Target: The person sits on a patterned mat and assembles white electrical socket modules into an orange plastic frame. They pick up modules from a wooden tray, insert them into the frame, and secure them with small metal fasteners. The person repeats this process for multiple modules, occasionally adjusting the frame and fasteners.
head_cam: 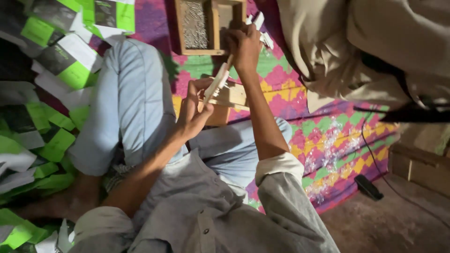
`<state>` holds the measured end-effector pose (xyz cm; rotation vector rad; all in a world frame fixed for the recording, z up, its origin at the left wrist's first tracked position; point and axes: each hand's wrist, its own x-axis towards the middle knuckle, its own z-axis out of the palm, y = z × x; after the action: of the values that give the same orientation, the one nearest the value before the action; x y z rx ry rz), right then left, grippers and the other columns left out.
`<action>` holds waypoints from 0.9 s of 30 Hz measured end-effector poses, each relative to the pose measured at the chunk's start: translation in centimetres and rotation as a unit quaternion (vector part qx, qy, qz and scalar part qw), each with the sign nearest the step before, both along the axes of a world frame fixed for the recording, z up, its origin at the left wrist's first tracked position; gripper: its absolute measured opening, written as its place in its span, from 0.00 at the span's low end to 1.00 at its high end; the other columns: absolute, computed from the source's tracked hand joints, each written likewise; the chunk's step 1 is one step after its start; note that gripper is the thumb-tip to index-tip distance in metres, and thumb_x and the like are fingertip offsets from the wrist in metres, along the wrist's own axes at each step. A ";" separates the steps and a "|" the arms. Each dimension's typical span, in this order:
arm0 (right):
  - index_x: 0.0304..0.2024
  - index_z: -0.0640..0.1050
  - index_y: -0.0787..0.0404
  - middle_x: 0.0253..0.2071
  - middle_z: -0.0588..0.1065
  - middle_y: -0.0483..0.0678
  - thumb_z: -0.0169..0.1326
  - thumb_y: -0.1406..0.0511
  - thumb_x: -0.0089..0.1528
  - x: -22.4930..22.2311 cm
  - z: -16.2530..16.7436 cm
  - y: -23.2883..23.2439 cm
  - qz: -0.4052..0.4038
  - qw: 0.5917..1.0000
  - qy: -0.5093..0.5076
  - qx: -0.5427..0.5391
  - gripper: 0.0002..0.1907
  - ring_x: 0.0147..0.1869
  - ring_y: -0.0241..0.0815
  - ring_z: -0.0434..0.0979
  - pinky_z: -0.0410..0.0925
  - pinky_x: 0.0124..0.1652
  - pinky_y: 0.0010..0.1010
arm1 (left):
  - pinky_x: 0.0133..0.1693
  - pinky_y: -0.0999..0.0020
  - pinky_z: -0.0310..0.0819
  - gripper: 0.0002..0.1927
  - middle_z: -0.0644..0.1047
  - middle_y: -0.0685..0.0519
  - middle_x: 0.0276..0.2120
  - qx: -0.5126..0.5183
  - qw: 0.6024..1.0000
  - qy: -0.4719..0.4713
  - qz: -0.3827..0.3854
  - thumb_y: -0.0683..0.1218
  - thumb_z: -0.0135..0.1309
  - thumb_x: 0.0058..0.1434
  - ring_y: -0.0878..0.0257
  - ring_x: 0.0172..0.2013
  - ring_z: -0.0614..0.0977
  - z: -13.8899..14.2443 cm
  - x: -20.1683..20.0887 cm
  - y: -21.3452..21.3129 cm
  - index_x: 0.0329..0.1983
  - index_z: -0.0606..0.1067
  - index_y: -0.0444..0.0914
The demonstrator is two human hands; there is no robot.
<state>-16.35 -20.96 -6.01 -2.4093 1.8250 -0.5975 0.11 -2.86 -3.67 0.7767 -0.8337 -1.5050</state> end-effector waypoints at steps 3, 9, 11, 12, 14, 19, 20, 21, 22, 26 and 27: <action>0.41 0.87 0.53 0.43 0.72 0.50 0.68 0.63 0.56 2.6 -1.3 -2.0 -0.067 0.998 0.001 0.018 0.10 0.51 0.51 0.70 0.67 0.51 0.43 | 0.57 0.61 0.71 0.40 0.74 0.44 0.61 0.100 0.993 0.053 0.030 0.73 0.43 0.69 0.58 0.55 0.75 -1.4 1.2 -1.5 0.63 0.60 0.35; 0.37 0.88 0.47 0.40 0.68 0.47 0.69 0.60 0.54 1.3 -3.1 -2.9 -0.068 0.995 0.074 0.006 0.08 0.47 0.50 0.67 0.63 0.43 0.42 | 0.60 0.58 0.73 0.46 0.74 0.46 0.61 0.222 0.951 0.214 -0.006 0.76 0.31 0.67 0.58 0.56 0.77 -1.7 1.5 -2.8 0.71 0.63 0.36; 0.35 0.88 0.45 0.40 0.67 0.47 0.69 0.58 0.51 1.1 -3.5 -3.2 -0.070 0.993 0.093 0.008 0.09 0.47 0.49 0.66 0.62 0.45 0.42 | 0.58 0.57 0.75 0.47 0.75 0.46 0.60 0.235 0.946 0.222 -0.005 0.76 0.29 0.66 0.57 0.55 0.78 -1.3 1.5 -3.2 0.70 0.66 0.36; 0.36 0.88 0.44 0.41 0.67 0.47 0.69 0.59 0.52 1.1 -3.5 -3.3 -0.074 0.992 0.102 0.014 0.09 0.48 0.49 0.66 0.60 0.47 0.43 | 0.58 0.56 0.75 0.47 0.75 0.46 0.60 0.234 0.946 0.222 -0.006 0.76 0.29 0.66 0.57 0.55 0.78 -1.0 1.5 -3.3 0.70 0.66 0.36; 0.36 0.89 0.41 0.42 0.67 0.46 0.69 0.61 0.53 1.1 -3.3 -3.1 -0.079 0.989 0.120 0.027 0.08 0.51 0.48 0.65 0.58 0.50 0.46 | 0.58 0.56 0.75 0.47 0.74 0.46 0.60 0.235 0.946 0.222 -0.007 0.76 0.29 0.66 0.56 0.56 0.78 -0.4 1.6 -3.3 0.70 0.66 0.36; 0.35 0.88 0.45 0.44 0.68 0.48 0.69 0.60 0.50 0.8 -2.5 -3.2 -0.065 0.990 0.117 0.045 0.10 0.53 0.50 0.64 0.56 0.51 0.48 | 0.57 0.54 0.77 0.47 0.74 0.45 0.61 0.233 0.947 0.221 -0.008 0.76 0.29 0.66 0.55 0.56 0.78 0.4 1.5 -3.4 0.70 0.65 0.36; 0.35 0.88 0.46 0.45 0.68 0.49 0.70 0.59 0.49 0.7 -2.5 -3.4 -0.057 0.991 0.118 0.037 0.10 0.53 0.50 0.64 0.56 0.51 0.49 | 0.57 0.54 0.77 0.47 0.74 0.44 0.61 0.232 0.947 0.221 -0.010 0.76 0.29 0.66 0.55 0.56 0.78 0.4 1.4 -3.5 0.70 0.65 0.36; 0.35 0.87 0.47 0.45 0.68 0.49 0.69 0.60 0.51 0.7 -2.4 -3.5 -0.060 0.990 0.120 0.053 0.09 0.54 0.51 0.64 0.56 0.51 0.49 | 0.57 0.54 0.77 0.47 0.74 0.44 0.61 0.235 0.947 0.219 -0.013 0.76 0.29 0.66 0.54 0.56 0.78 0.4 1.3 -3.5 0.71 0.65 0.36; 0.35 0.87 0.48 0.46 0.68 0.50 0.68 0.60 0.52 0.7 -2.5 -3.6 -0.063 0.988 0.122 0.070 0.08 0.54 0.51 0.63 0.56 0.51 0.49 | 0.57 0.54 0.77 0.47 0.74 0.44 0.61 0.238 0.947 0.218 -0.014 0.76 0.29 0.65 0.54 0.56 0.78 0.4 1.3 -3.5 0.71 0.64 0.37; 0.39 0.83 0.58 0.50 0.68 0.52 0.64 0.61 0.61 1.4 -2.7 -3.8 -0.036 0.974 0.209 0.075 0.09 0.57 0.51 0.63 0.57 0.54 0.50 | 0.57 0.52 0.77 0.46 0.74 0.43 0.61 0.236 0.949 0.207 -0.011 0.75 0.30 0.65 0.53 0.56 0.79 0.5 1.1 -3.4 0.71 0.63 0.37; 0.40 0.82 0.58 0.50 0.68 0.52 0.64 0.61 0.60 1.5 -2.7 -3.7 -0.037 0.975 0.202 0.088 0.10 0.57 0.51 0.63 0.56 0.54 0.50 | 0.57 0.52 0.77 0.47 0.74 0.43 0.61 0.236 0.949 0.207 -0.012 0.76 0.31 0.65 0.53 0.56 0.79 0.5 1.2 -3.3 0.71 0.63 0.37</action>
<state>-14.89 -24.71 -8.68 -2.4862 2.0128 0.0643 1.27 -6.16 -3.14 0.7514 -0.1653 -1.8357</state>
